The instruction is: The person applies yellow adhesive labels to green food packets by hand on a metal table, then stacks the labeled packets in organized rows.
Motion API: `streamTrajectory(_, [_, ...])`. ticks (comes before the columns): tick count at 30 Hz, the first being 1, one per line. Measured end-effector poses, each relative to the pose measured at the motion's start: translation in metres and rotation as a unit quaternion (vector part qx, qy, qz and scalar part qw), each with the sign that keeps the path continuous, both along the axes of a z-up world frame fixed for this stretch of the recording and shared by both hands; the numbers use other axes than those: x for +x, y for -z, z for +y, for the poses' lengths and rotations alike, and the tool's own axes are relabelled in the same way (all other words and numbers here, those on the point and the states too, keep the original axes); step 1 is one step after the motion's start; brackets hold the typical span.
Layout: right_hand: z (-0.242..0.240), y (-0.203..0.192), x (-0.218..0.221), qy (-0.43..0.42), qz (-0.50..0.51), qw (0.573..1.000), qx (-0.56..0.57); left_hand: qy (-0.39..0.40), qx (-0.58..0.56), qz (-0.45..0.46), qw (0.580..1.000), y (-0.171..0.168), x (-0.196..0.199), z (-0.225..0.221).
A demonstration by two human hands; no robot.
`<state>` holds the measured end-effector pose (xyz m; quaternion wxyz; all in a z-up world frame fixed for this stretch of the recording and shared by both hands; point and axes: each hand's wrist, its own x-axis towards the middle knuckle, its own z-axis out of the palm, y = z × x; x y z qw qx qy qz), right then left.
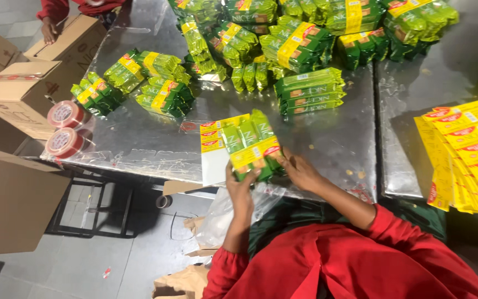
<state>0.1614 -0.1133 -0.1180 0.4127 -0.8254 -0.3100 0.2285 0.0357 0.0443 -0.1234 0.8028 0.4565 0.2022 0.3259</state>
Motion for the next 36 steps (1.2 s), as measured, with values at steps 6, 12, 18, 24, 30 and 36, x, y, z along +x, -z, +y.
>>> streamTrajectory(6, [0.043,0.009,0.001,-0.139,-0.219,0.966,0.024,-0.107,0.034,0.007,0.994,0.014,-0.003,0.116])
streamTrajectory(12, [0.094,0.008,0.004,-0.204,-0.354,0.912,0.022,-0.047,0.004,-0.091,0.995,-0.068,0.078,0.239])
streamTrajectory(18, [0.087,0.008,0.005,-0.210,-0.343,0.914,-0.059,0.028,0.216,-0.040,0.975,-0.079,0.069,0.205])
streamTrajectory(24, [0.068,0.014,-0.001,-0.174,-0.340,0.923,-0.045,-0.094,0.234,0.104,0.962,-0.002,-0.053,0.164])
streamTrajectory(30, [0.032,0.009,-0.015,-0.200,-0.411,0.888,0.054,0.079,-0.097,0.117,0.985,0.028,-0.121,0.135])
streamTrajectory(36, [-0.020,-0.026,-0.039,-0.257,-0.376,0.888,0.065,0.239,0.024,0.152,0.959,0.018,-0.081,0.098])
